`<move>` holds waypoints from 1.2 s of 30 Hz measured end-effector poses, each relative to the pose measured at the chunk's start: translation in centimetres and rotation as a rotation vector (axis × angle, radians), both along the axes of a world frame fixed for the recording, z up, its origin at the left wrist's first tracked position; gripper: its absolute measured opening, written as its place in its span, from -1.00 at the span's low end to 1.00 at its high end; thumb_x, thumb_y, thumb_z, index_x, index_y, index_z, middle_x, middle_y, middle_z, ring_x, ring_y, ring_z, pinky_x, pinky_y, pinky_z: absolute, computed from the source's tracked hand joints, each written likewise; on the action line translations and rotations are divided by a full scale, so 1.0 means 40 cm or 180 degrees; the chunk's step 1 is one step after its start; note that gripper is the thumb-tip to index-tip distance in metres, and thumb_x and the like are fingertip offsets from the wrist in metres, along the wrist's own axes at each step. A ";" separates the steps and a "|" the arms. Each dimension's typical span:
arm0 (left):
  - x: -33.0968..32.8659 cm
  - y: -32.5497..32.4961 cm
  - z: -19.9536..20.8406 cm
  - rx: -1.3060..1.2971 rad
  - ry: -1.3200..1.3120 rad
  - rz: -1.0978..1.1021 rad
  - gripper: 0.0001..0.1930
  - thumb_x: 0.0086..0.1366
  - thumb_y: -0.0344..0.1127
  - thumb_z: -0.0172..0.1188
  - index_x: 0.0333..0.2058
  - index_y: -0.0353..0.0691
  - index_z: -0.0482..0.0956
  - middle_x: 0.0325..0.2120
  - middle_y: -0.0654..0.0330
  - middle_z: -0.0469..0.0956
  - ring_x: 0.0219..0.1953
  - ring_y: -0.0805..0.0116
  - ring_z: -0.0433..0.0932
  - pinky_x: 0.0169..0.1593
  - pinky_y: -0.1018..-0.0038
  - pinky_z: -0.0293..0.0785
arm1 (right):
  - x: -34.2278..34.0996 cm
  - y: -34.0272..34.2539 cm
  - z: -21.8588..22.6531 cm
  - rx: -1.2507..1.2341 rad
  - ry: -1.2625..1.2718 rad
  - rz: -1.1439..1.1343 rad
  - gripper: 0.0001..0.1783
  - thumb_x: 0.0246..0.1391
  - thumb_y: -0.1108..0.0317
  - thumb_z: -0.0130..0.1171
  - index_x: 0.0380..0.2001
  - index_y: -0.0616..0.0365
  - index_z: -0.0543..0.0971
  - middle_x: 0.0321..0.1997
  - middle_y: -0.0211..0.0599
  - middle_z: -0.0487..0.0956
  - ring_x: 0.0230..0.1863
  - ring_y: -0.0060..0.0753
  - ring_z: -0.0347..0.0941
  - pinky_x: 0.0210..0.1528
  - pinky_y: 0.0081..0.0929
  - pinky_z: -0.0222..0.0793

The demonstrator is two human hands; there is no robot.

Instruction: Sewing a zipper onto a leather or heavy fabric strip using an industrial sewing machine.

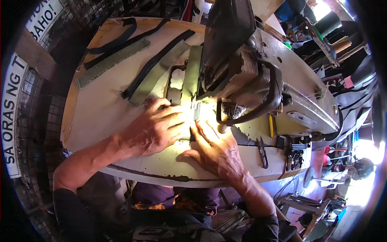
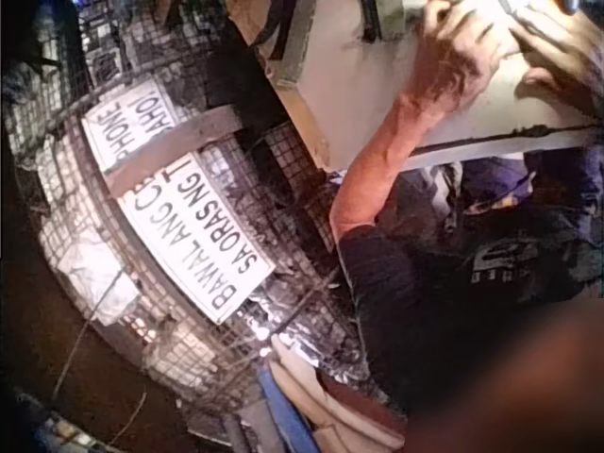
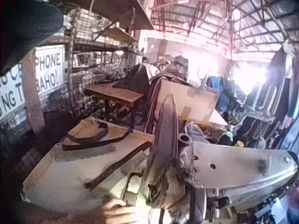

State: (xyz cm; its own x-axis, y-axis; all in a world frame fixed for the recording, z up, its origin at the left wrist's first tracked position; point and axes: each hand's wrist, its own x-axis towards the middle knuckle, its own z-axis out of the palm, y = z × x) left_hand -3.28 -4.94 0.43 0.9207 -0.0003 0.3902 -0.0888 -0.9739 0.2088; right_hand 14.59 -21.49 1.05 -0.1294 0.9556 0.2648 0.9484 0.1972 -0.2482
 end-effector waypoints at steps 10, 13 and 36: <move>0.004 0.042 -0.001 -0.0431 0.0094 -0.0200 -0.75 0.28 -0.29 0.27 -0.09 -0.21 0.67 0.13 0.10 0.59 0.31 0.17 0.45 0.29 0.08 0.28 | 0.006 0.033 -0.010 0.0275 0.0264 -0.0159 -0.37 0.13 -0.16 0.36 -0.02 0.20 0.60 -0.30 -0.16 0.59 -0.33 -0.11 0.57 -0.08 -0.10 0.43; 0.007 0.034 0.003 -0.0266 0.0158 -0.0134 -0.76 0.28 -0.29 0.27 -0.12 -0.22 0.67 0.11 0.08 0.59 0.31 0.14 0.45 0.29 0.08 0.28 | 0.007 0.032 -0.011 0.0259 0.0162 -0.0162 -0.46 0.13 -0.13 0.35 -0.14 0.15 0.59 -0.32 -0.17 0.55 -0.29 -0.09 0.52 -0.06 -0.07 0.41; 0.038 0.067 -0.026 -0.0119 -0.0040 -0.0062 -0.70 0.31 -0.21 0.28 -0.03 -0.15 0.70 0.11 0.09 0.57 0.27 0.13 0.47 0.33 0.00 0.24 | 0.505 -0.448 0.332 0.1684 -0.0808 -0.2980 -0.50 0.50 0.04 0.00 0.21 0.19 0.60 0.23 -0.18 0.62 0.23 -0.25 0.54 0.29 -0.29 0.40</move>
